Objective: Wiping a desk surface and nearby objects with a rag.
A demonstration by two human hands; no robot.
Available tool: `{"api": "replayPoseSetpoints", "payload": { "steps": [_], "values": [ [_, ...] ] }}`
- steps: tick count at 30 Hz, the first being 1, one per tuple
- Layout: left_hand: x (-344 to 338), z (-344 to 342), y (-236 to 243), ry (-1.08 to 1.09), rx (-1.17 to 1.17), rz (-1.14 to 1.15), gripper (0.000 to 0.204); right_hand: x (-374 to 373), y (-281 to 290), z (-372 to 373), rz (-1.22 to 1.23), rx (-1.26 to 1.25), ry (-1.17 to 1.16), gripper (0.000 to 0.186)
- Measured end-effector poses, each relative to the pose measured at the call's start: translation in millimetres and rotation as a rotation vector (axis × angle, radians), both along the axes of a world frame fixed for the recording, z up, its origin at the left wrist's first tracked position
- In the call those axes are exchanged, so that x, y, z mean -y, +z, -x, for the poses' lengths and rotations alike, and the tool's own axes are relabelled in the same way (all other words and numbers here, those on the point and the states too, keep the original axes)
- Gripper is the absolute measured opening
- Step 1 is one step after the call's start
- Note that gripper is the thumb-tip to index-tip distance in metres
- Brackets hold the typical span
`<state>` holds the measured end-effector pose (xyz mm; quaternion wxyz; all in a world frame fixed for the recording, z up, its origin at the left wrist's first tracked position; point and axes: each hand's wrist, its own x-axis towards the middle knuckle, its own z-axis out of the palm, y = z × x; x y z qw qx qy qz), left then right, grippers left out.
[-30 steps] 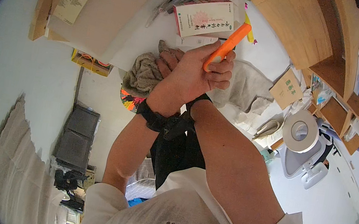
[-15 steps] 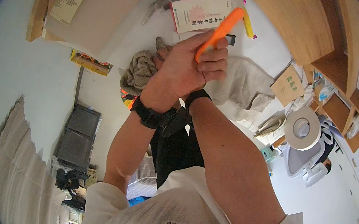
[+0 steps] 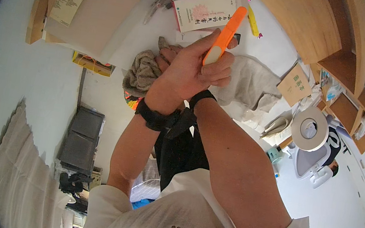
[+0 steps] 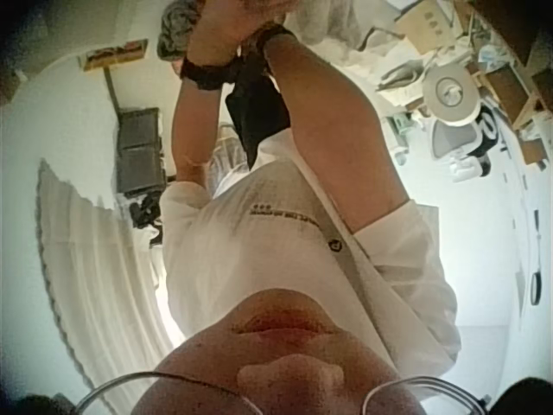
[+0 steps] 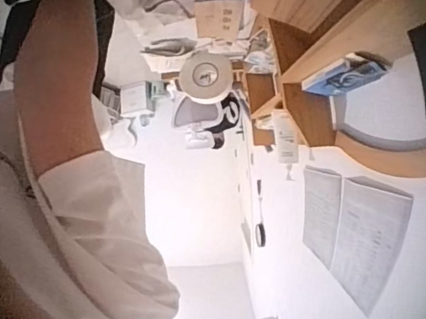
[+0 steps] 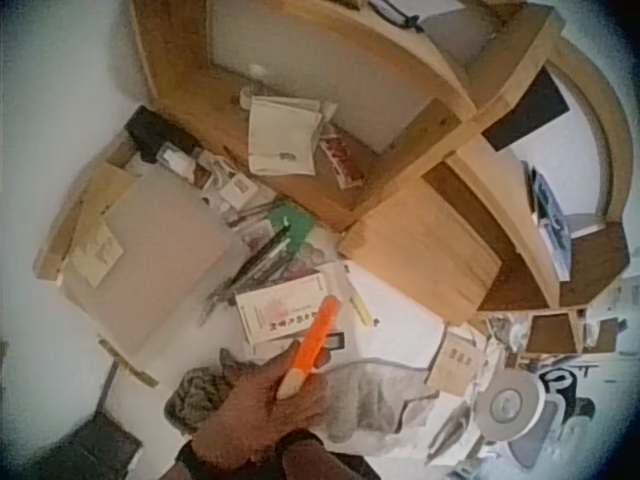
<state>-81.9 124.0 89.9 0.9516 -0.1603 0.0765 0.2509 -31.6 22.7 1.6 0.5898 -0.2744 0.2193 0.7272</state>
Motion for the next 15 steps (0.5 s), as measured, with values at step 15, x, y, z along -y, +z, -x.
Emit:
{"api": "replayPoseSetpoints", "payload": {
  "steps": [15],
  "values": [
    [-4, 1, 8, 0.019, -0.874, -0.566, 0.022, -13, -4, 7, -0.332, 0.916, 0.727, 0.054]
  ]
}}
